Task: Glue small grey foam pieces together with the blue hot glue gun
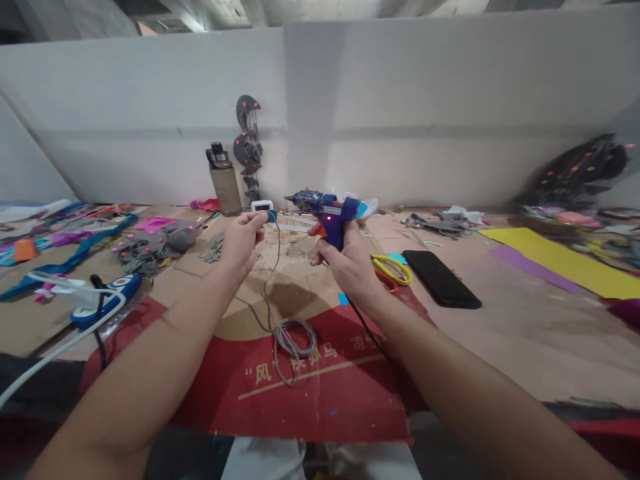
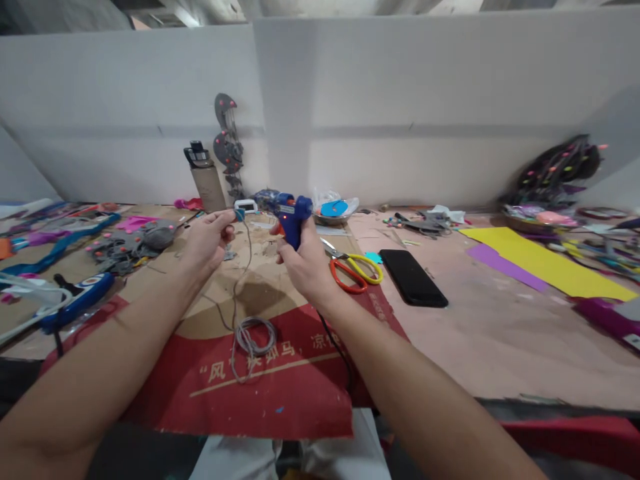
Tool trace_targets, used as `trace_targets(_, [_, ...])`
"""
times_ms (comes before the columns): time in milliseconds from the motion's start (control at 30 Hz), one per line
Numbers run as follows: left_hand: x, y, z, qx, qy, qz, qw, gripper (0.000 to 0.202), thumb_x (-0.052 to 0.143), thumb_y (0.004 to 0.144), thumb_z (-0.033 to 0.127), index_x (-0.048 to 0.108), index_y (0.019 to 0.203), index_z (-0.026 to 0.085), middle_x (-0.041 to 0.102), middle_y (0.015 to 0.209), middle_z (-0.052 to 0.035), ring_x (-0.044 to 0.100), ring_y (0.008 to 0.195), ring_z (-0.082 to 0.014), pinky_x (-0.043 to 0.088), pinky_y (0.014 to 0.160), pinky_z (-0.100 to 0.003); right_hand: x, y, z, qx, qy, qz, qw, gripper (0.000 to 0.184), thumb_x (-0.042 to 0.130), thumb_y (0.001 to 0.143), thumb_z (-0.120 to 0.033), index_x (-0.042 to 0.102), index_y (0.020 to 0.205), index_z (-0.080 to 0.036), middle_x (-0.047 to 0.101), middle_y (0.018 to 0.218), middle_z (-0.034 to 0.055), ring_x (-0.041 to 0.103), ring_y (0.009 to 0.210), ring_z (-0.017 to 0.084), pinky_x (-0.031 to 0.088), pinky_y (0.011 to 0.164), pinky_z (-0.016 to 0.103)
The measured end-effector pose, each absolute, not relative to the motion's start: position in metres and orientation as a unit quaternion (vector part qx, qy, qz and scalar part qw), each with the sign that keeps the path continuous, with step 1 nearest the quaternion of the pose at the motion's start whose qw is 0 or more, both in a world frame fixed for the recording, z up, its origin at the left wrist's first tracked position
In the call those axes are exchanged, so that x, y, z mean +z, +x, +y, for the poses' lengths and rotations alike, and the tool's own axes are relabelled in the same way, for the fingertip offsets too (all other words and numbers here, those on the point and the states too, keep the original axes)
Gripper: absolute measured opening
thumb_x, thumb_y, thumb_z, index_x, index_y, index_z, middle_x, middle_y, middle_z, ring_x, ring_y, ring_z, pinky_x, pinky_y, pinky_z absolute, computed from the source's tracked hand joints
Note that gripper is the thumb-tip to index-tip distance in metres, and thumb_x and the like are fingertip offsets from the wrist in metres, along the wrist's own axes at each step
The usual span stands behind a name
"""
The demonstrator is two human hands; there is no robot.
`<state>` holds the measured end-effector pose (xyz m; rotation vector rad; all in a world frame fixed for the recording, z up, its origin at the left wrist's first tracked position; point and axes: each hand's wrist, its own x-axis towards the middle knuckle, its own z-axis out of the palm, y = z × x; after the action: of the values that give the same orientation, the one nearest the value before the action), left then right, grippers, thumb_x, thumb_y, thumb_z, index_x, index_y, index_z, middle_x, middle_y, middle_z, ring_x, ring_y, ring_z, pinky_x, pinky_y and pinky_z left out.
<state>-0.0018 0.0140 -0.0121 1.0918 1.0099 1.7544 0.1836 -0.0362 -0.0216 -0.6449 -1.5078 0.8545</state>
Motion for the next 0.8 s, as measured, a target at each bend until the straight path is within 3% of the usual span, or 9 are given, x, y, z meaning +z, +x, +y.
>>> trace_targets(400, [-0.007,0.009,0.003,0.718,0.437,0.385,0.38,0.014,0.07,0.064,0.024,0.062,0.07,0.014,0.049,0.058,0.004,0.033,0.042,-0.003,0.022,0.041,-0.02,-0.026,0.183,-0.04,0.235,-0.335,-0.74,0.533,0.018,0.047,0.083,-0.021,0.047,0.101,-0.02,0.057,0.089,0.0037,0.052,0.075,0.015,0.042,0.069,0.031])
trace_targets(800, [-0.011,0.013,0.004,0.719,0.461,0.383,0.354,0.01,0.068,0.065,0.023,0.063,0.069,0.016,0.047,0.053,0.0041,0.034,0.044,-0.0051,0.025,0.043,-0.021,-0.028,0.178,-0.041,0.192,-0.363,-0.746,0.524,0.02,0.047,0.083,-0.022,0.047,0.102,-0.02,0.058,0.091,0.0058,0.054,0.078,0.018,0.042,0.075,0.034])
